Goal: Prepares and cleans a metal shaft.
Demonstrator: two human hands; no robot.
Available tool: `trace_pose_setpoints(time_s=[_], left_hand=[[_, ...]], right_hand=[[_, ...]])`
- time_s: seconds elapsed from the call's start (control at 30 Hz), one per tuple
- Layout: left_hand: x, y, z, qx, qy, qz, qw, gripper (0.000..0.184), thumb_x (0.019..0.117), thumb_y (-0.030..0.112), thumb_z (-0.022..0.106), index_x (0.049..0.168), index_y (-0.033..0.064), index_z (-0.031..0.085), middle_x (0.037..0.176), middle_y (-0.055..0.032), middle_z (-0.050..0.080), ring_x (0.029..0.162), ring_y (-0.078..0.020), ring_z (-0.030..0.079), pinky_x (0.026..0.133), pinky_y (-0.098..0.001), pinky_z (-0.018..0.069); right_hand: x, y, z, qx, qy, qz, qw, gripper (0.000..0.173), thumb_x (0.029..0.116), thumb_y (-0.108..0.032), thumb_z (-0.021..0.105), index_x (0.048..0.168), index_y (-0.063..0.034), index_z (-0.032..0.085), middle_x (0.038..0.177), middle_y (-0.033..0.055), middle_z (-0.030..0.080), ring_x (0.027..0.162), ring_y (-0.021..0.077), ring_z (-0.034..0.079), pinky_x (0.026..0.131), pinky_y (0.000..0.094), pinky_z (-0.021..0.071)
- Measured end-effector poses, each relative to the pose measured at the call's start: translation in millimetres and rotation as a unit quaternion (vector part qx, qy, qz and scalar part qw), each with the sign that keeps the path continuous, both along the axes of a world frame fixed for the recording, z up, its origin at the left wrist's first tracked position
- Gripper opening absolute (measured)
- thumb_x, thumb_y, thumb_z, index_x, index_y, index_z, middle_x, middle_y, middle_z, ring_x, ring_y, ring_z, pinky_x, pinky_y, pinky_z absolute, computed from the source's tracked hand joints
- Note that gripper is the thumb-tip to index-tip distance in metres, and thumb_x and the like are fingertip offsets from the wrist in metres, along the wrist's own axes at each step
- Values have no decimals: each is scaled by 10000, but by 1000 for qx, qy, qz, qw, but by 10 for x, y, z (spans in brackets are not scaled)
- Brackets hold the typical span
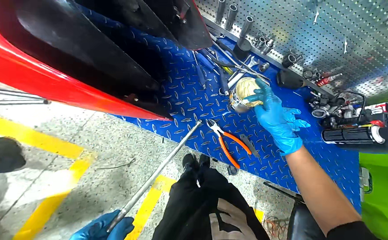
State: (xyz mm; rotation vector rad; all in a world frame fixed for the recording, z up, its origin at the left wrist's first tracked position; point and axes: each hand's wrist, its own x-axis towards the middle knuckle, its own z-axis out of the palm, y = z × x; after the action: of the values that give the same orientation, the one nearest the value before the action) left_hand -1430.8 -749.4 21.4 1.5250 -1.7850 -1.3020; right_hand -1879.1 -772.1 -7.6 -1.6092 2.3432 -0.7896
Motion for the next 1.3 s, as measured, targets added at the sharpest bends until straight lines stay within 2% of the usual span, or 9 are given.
trace_pose_setpoints(time_s=[0.17, 0.33, 0.47, 0.6, 0.8, 0.93, 1.0, 1.13, 1.3], left_hand=[[-18, -26, -4, -8, 47, 18, 999, 237, 983, -1, 605, 1164, -143, 546, 937, -86, 718, 833, -137, 724, 788, -351, 627], [-43, -46, 36, -11, 80, 25, 996, 199, 1019, 2, 545, 1160, -138, 539, 920, -43, 732, 835, -108, 731, 795, -338, 631], [9, -44, -11, -12, 62, 19, 998, 186, 1032, 24, 539, 1140, -126, 559, 895, -72, 734, 806, -128, 737, 757, -338, 639], [62, -34, -108, -71, 69, -3, 995, 171, 1042, 47, 553, 1099, -105, 608, 910, -163, 751, 802, -230, 756, 720, -390, 648], [-113, -4, 201, -59, -19, 1, 998, 267, 1075, 148, 510, 1111, -95, 615, 870, -66, 754, 766, -72, 740, 723, -263, 638], [-79, 38, 83, -94, -31, 29, 995, 245, 1074, 227, 522, 1061, 23, 658, 826, 21, 751, 719, -45, 731, 652, -215, 632], [-55, 60, 69, -89, -30, 33, 995, 249, 1080, 249, 512, 1058, 47, 656, 819, 34, 752, 705, -51, 733, 636, -219, 637], [-40, 51, 74, -65, -25, 40, 997, 255, 1081, 249, 514, 1051, 40, 656, 814, 31, 755, 704, -56, 736, 637, -220, 637], [-43, 37, 100, -36, 5, 42, 998, 219, 1066, 211, 546, 1036, 22, 651, 805, 16, 753, 703, -64, 739, 642, -228, 641]], right_hand=[[27, 90, 94, -98, -158, -47, 981, 743, 849, 58, 478, 1568, -48, 323, 1244, 62, 718, 1190, 127, 650, 1022, 351, 515], [119, 131, 158, -128, -257, -69, 955, 744, 870, 85, 448, 1583, -45, 281, 1301, 102, 671, 1174, 88, 637, 977, 260, 518], [-6, 130, 159, -180, -295, -62, 936, 806, 809, 110, 461, 1573, -9, 236, 1299, 114, 663, 1176, 148, 646, 984, 335, 543], [-96, 118, 427, -214, -286, -71, 931, 841, 805, 124, 445, 1589, 5, 166, 1334, 104, 643, 1185, 117, 635, 980, 270, 526], [952, 287, 172, -106, -113, 139, 978, 946, 802, 0, 538, 1622, -48, 69, 1438, 60, 589, 1358, 190, 526, 1109, 467, 457], [1746, 420, -425, -118, -5, 217, 969, 730, 853, -108, 554, 1548, -33, 346, 1391, 63, 649, 1361, 285, 516, 1144, 542, 327], [1836, 388, -582, -123, 47, 226, 965, 655, 899, -113, 534, 1536, -128, 383, 1429, 22, 626, 1405, 248, 484, 1192, 523, 279], [1655, 162, -780, -105, 120, 186, 970, 779, 878, -52, 574, 1598, -106, 282, 1532, 54, 530, 1426, 282, 443, 1149, 521, 298], [2160, 337, -471, -101, 26, 268, 958, 580, 897, -112, 545, 1473, -172, 518, 1444, 10, 601, 1261, 229, 554, 1026, 459, 397]])
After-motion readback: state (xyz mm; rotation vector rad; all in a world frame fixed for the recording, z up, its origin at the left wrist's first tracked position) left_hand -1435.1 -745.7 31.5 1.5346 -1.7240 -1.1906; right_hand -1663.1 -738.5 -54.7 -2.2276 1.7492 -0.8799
